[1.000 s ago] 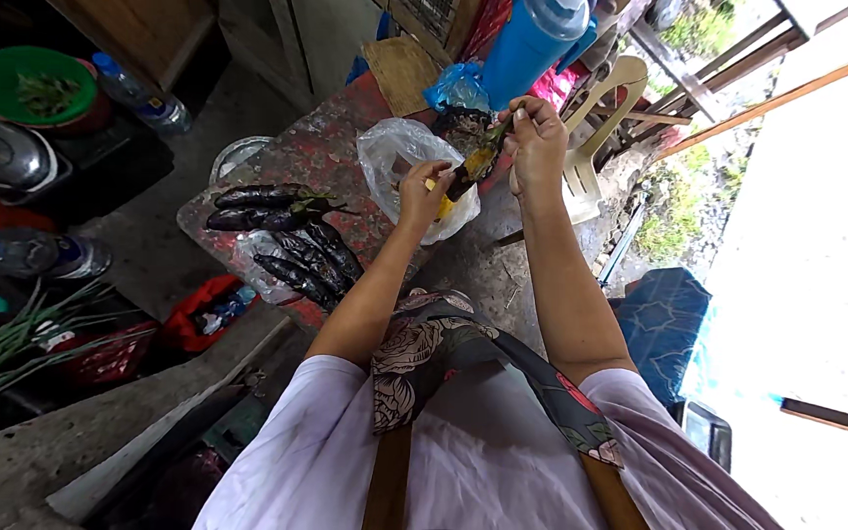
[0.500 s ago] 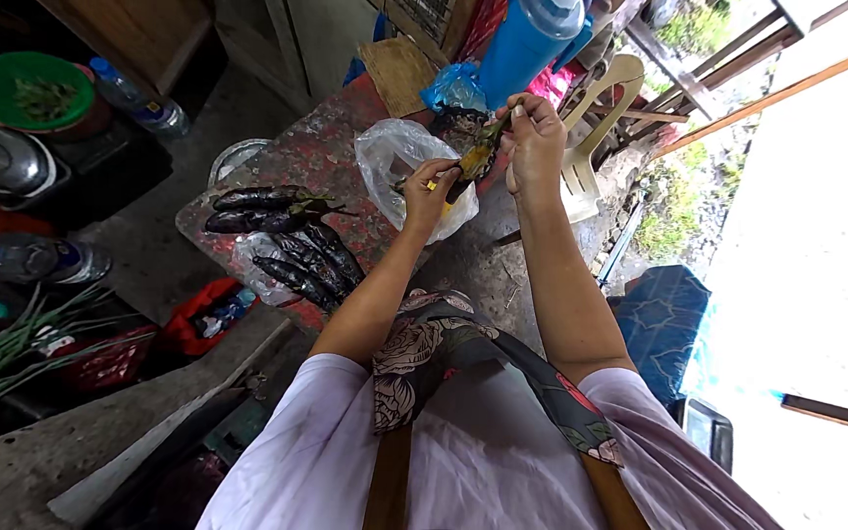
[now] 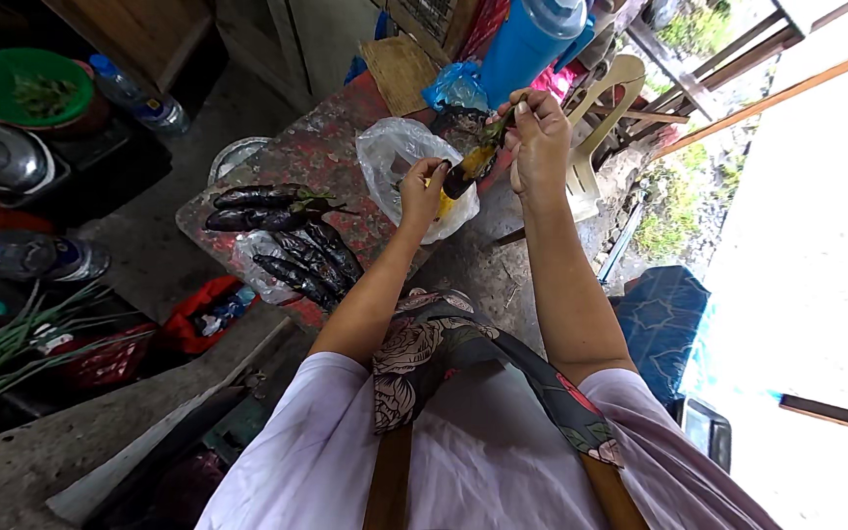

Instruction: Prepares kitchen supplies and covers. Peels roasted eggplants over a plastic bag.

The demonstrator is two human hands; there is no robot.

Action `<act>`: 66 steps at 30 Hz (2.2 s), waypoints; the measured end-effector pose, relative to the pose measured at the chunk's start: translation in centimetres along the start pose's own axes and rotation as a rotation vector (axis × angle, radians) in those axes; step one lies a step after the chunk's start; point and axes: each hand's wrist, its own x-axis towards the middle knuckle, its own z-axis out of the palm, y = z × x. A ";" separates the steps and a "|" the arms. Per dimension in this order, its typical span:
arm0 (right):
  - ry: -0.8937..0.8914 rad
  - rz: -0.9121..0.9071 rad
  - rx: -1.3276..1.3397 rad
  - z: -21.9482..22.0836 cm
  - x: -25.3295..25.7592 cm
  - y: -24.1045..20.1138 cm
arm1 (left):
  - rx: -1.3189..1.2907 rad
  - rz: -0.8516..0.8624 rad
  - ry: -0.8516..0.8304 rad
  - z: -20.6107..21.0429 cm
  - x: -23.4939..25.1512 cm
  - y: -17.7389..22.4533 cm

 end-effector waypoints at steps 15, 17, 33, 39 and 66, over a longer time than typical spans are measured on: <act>0.074 0.048 0.005 0.4 0.2 0.0 | 0.068 0.187 -0.047 -0.8 -0.6 1.5; 0.075 0.044 0.018 0.7 0.2 -0.1 | 0.090 0.206 -0.029 -0.5 -0.5 1.5; 0.137 0.024 0.024 0.6 0.6 -0.3 | 0.349 0.271 0.073 -0.9 -0.5 -0.3; -0.012 -0.064 0.005 0.4 0.7 0.1 | 0.409 -0.016 -0.024 -1.9 0.1 0.2; -0.217 -0.038 0.074 0.4 -0.4 -0.4 | -0.051 0.089 0.006 0.4 -1.1 1.1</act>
